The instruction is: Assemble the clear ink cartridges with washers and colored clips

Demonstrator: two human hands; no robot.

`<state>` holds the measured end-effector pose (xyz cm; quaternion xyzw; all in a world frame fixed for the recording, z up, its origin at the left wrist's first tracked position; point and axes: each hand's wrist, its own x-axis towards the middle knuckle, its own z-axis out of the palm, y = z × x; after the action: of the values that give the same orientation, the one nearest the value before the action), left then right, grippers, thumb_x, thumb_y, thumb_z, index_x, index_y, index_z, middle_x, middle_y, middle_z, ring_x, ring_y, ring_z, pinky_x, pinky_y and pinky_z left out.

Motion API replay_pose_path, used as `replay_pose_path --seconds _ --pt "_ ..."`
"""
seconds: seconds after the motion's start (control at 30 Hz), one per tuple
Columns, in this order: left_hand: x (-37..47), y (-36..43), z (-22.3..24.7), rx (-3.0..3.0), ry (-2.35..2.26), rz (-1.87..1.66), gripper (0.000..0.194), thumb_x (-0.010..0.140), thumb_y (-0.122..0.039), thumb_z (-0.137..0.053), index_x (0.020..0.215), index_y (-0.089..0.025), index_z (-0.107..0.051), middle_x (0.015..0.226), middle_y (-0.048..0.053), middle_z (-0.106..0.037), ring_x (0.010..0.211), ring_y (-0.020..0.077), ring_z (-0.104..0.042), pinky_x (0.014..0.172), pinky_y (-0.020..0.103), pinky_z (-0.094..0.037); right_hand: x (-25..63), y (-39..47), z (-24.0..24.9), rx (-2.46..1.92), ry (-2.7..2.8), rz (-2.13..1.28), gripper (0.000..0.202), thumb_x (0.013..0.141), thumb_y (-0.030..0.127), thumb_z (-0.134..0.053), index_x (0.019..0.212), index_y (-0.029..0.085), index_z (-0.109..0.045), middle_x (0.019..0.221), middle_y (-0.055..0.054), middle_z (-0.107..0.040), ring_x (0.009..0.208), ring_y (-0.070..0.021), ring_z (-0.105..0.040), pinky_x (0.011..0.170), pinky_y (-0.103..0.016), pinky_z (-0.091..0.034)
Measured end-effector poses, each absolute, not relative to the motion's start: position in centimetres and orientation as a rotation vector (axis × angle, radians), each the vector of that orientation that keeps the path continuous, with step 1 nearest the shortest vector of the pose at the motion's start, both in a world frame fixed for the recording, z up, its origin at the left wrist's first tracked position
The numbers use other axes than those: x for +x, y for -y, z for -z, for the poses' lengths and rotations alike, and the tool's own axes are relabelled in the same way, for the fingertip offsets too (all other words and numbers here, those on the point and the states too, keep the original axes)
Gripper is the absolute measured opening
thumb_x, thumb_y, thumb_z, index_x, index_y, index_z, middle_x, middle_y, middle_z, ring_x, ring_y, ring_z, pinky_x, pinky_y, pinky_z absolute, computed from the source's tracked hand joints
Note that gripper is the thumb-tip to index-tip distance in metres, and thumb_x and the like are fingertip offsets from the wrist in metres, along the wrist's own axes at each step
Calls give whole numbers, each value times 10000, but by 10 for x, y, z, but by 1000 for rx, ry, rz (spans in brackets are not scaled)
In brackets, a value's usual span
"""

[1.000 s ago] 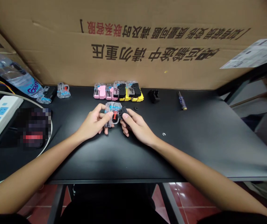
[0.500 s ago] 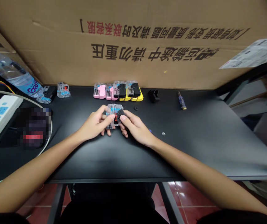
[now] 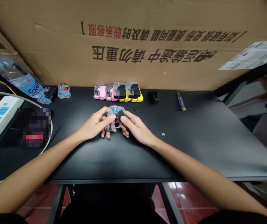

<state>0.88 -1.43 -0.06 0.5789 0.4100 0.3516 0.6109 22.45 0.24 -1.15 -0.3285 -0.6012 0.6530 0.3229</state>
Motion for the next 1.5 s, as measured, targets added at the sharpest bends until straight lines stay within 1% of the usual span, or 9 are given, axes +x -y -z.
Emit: replay_pose_path --seconds 0.2,0.47,0.67,0.77,0.97,1.13,1.23,1.37,1.5 --pt "3 9 1 1389 -1118 -1054 478 957 -640 -715 1073 -184 -625 935 48 -782 578 119 -724 461 186 -528 231 -12 3 -1009 1640 -1497 531 940 721 -713 1087 215 -650 857 -6 -640 694 -151 -627 672 -315 -603" --pt "0 5 -1 1340 -1162 -1048 506 851 -615 -835 1042 -159 -727 934 78 -794 755 193 -797 716 284 -658 234 -18 3 -1111 1808 -1099 478 985 677 -658 940 203 -700 796 -14 -609 692 -165 -543 657 -316 -467" --pt "2 9 -7 1344 -1184 -1077 456 876 -612 -798 948 -170 -715 730 22 -719 597 151 -714 564 237 -585 232 -14 3 -1117 1856 -1018 393 1050 574 -586 979 204 -699 869 -26 -640 760 -184 -552 702 -322 -435" --pt "2 9 -11 1416 -1194 -984 432 858 -587 -820 947 -176 -720 720 4 -700 540 127 -659 478 208 -492 233 -15 2 -1071 1977 -1010 406 1029 564 -618 823 214 -625 805 -14 -615 747 -184 -543 710 -324 -429" --pt "3 10 -11 1464 -1242 -1087 427 939 -601 -718 892 -176 -710 693 -12 -667 479 85 -550 498 211 -431 236 -16 -6 -1146 1855 -921 387 1070 554 -557 931 211 -669 852 -28 -663 797 -197 -573 750 -335 -443" --pt "9 14 -5 1533 -1178 -872 429 929 -591 -729 889 -164 -720 743 0 -681 483 96 -580 522 232 -467 233 -15 -5 -1094 2101 -925 464 1071 569 -544 764 225 -594 733 -7 -598 748 -196 -540 718 -337 -422" --pt "6 11 -6 1436 -1129 -897 416 910 -580 -753 863 -173 -679 764 1 -670 496 88 -578 482 212 -434 233 -16 -3 -1084 2133 -956 480 1100 530 -492 763 224 -643 745 -25 -655 777 -213 -582 760 -354 -441" --pt "-10 -3 -9 1138 -1074 -1003 442 887 -589 -774 830 -188 -597 703 -17 -606 503 85 -564 416 174 -378 235 -17 -3 -1076 2105 -1086 426 1099 500 -490 931 213 -756 871 -55 -774 889 -247 -682 847 -383 -490" --pt "-25 -24 -7 1050 -1164 -1044 435 883 -545 -805 820 -165 -602 738 22 -662 535 99 -632 463 189 -481 237 -18 -1 -1094 2091 -1120 423 1082 517 -512 1143 202 -788 917 -67 -808 926 -269 -717 865 -403 -513"
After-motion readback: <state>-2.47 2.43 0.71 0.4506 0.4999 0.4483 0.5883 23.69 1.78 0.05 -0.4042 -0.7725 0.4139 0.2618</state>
